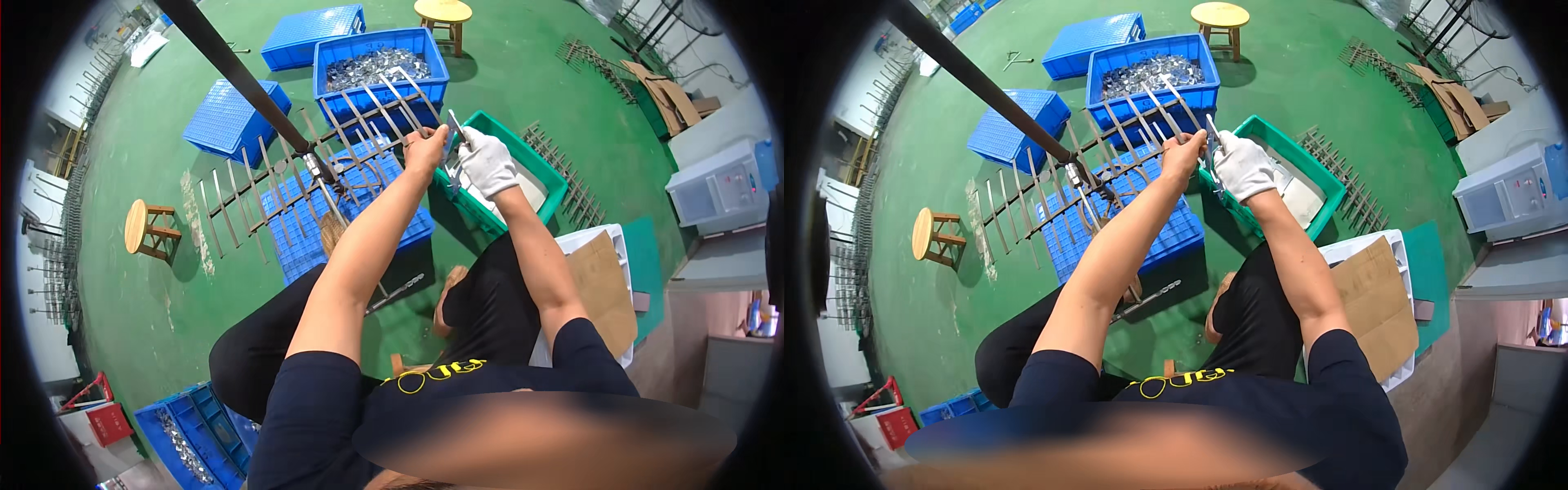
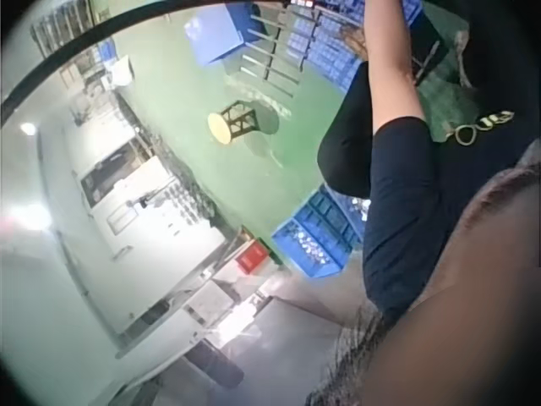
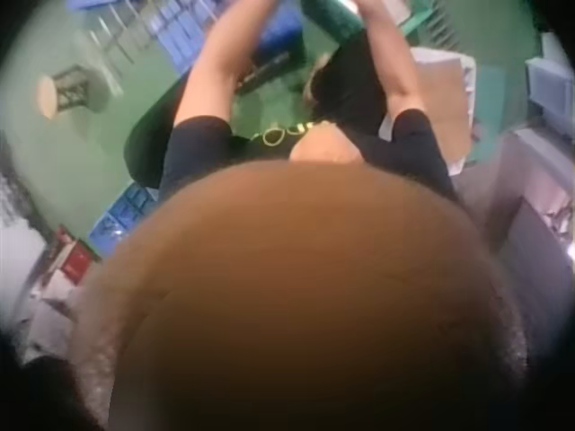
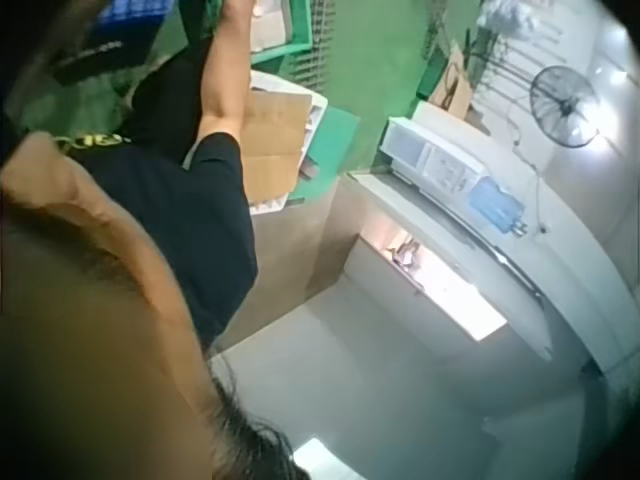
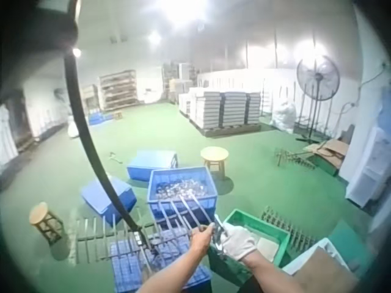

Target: Attaching small metal components onto a wire rack for processing.

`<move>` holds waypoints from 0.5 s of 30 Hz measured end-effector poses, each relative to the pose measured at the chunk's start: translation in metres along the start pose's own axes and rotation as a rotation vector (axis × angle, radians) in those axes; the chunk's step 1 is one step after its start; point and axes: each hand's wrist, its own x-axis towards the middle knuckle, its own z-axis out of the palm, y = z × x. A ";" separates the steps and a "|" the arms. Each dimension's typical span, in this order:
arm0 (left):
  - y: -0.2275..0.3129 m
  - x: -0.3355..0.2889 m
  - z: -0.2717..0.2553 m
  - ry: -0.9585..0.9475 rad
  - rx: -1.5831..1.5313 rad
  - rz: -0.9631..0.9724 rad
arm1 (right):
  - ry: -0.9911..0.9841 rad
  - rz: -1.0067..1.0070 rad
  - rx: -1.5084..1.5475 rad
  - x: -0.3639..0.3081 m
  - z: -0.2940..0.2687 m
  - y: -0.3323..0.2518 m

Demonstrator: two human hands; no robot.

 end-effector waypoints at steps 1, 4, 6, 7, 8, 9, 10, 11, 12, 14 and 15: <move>0.000 -0.001 0.000 0.003 -0.003 0.002 | -0.006 0.008 -0.010 0.000 0.000 0.000; 0.002 -0.002 0.002 0.009 -0.011 0.008 | -0.024 0.033 -0.041 0.000 -0.001 -0.001; -0.001 0.000 0.002 0.018 0.000 0.014 | -0.015 0.022 -0.037 -0.001 0.000 -0.001; -0.002 0.002 0.001 0.027 0.011 0.020 | -0.007 0.012 -0.033 -0.001 0.000 -0.001; -0.004 0.003 0.001 0.035 0.021 0.026 | 0.002 0.001 -0.030 -0.002 0.000 -0.001; -0.005 0.004 0.001 0.045 0.032 0.032 | 0.010 -0.010 -0.026 -0.003 0.001 -0.001; -0.004 0.003 0.001 0.044 0.030 0.032 | 0.010 -0.010 -0.028 -0.003 0.000 -0.001; -0.003 0.002 0.002 0.045 0.038 0.023 | 0.008 -0.009 -0.027 -0.003 0.000 -0.001; -0.002 0.001 0.002 0.047 0.046 0.014 | 0.007 -0.009 -0.025 -0.004 0.000 -0.001; -0.001 -0.001 0.003 0.049 0.061 -0.003 | 0.004 -0.007 -0.023 -0.004 -0.001 0.000; -0.001 0.000 0.003 0.050 0.060 -0.003 | 0.004 -0.008 -0.023 -0.004 -0.001 -0.001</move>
